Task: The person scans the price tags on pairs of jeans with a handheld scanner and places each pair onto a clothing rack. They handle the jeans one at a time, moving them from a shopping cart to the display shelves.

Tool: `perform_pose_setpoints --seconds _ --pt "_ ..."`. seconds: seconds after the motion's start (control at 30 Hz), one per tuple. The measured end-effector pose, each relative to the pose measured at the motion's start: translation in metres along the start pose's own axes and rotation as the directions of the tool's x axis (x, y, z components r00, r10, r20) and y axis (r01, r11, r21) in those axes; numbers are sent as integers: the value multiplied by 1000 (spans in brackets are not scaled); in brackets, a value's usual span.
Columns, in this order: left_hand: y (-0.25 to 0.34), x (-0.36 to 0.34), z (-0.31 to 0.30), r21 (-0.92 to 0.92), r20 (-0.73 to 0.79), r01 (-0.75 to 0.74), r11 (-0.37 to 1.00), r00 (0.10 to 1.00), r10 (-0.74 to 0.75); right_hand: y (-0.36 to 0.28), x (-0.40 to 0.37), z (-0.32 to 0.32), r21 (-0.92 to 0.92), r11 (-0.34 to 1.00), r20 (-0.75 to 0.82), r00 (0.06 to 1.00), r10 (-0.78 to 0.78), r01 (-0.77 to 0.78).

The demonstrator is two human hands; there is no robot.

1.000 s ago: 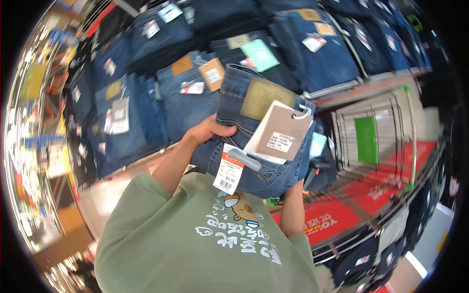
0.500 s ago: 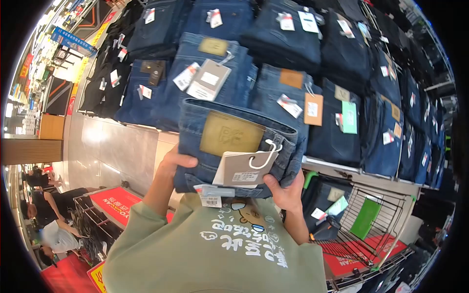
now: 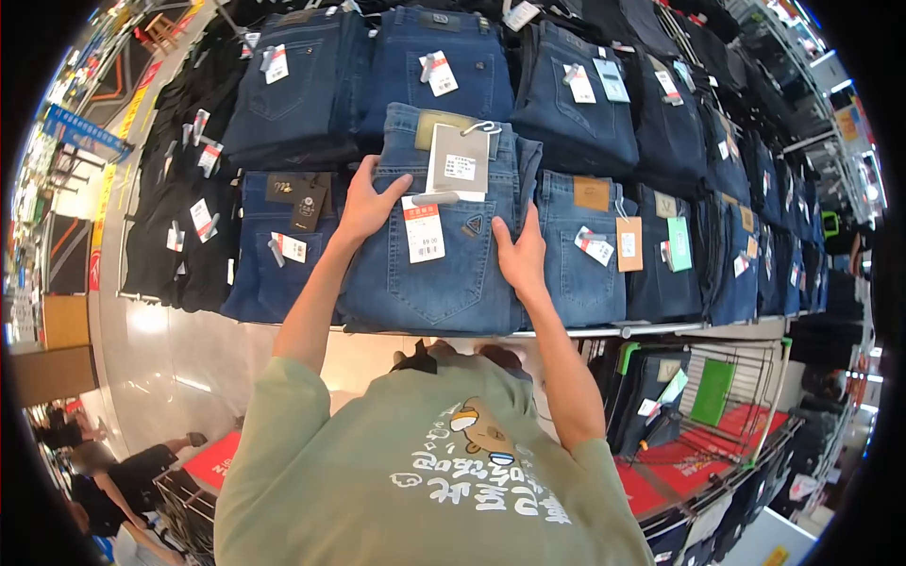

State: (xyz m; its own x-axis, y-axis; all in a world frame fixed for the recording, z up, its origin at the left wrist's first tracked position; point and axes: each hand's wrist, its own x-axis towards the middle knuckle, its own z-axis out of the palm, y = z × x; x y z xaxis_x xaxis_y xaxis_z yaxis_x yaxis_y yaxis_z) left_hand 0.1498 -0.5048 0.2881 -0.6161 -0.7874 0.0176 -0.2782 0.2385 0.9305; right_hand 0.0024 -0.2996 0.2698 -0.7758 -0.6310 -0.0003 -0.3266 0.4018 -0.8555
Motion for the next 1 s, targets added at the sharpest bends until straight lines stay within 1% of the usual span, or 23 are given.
perform_pose_setpoints --seconds 0.03,0.1,0.2,0.27,0.3,0.33,0.37,0.4,0.43,0.47,0.53,0.57,0.6,0.63,0.67,0.7,0.73,0.77,0.83,0.87,0.93,0.97,1.0 --pt "0 -4 1 -134 21 18 991 1000 -15 -4 -6 -2 -3 1000 -11 1000 22 -22" --pt "2 -8 -1 -124 29 26 992 999 -22 -14 -8 -7 88 982 -103 982 -160 169" --pt "-23 -2 1 -73 26 7 997 1000 -5 -1 -8 9 20 1000 -95 995 18 -16" --pt "-24 -4 5 87 -83 -65 994 994 72 -2 -10 10 -33 999 -187 982 13 -19" --pt "-9 -11 6 74 -142 -113 991 982 122 -4 -14 5 -130 990 -216 976 18 -47" --pt "2 -18 -3 307 -182 -100 946 970 162 -2 -20 -3 -236 968 -249 968 20 -81" --pt "22 -26 -6 316 -231 -68 946 962 146 12 -28 -9 -219 975 -327 944 -48 -26" --pt "42 -36 -5 372 -308 -119 920 920 244 27 -38 -21 -127 979 -248 961 123 -158" --pt "44 -44 -8 437 -355 -205 876 855 377 47 -52 -28 -112 974 -272 949 159 -195" --pt "60 -60 -2 382 -377 -298 875 814 442 69 -69 -40 -94 969 -297 935 193 -230" --pt "92 -99 24 -125 -283 -363 923 905 318 97 -113 -68 -57 954 -377 891 251 -293" --pt "109 -118 46 -390 -122 -326 861 945 303 108 -131 -79 -16 959 -409 877 251 -282" --pt "125 -138 73 -623 130 -172 763 939 318 120 -149 -89 -6 954 -439 858 266 -299" --pt "134 -156 100 -723 351 13 691 868 352 133 -172 -100 30 938 -466 826 318 -344" --pt "153 -184 128 -658 531 244 713 821 209 144 -191 -110 71 921 -489 792 366 -382" --pt "153 -203 157 -633 692 366 682 663 286 153 -206 -121 93 916 -515 769 379 -390" --pt "170 -221 183 -497 838 482 721 483 254 163 -223 -132 113 883 -485 751 449 -455" --pt "166 -238 212 -350 923 390 852 300 242 173 -243 -145 134 845 -450 728 517 -518" --pt "165 -269 279 -280 957 155 947 -33 288 211 -279 -158 136 814 -488 677 551 -564" --pt "157 -282 308 -266 958 136 954 -73 278 229 -294 -165 113 787 -494 653 574 -606" --pt "128 -305 362 -50 968 -27 998 -249 41 257 -321 -193 169 742 -544 566 619 -649" --pt "110 -312 389 -40 961 -50 998 -277 24 270 -336 -207 190 699 -569 503 651 -690" --pt "90 -314 412 53 970 31 998 -239 -44 284 -348 -226 118 733 -701 467 539 -670"
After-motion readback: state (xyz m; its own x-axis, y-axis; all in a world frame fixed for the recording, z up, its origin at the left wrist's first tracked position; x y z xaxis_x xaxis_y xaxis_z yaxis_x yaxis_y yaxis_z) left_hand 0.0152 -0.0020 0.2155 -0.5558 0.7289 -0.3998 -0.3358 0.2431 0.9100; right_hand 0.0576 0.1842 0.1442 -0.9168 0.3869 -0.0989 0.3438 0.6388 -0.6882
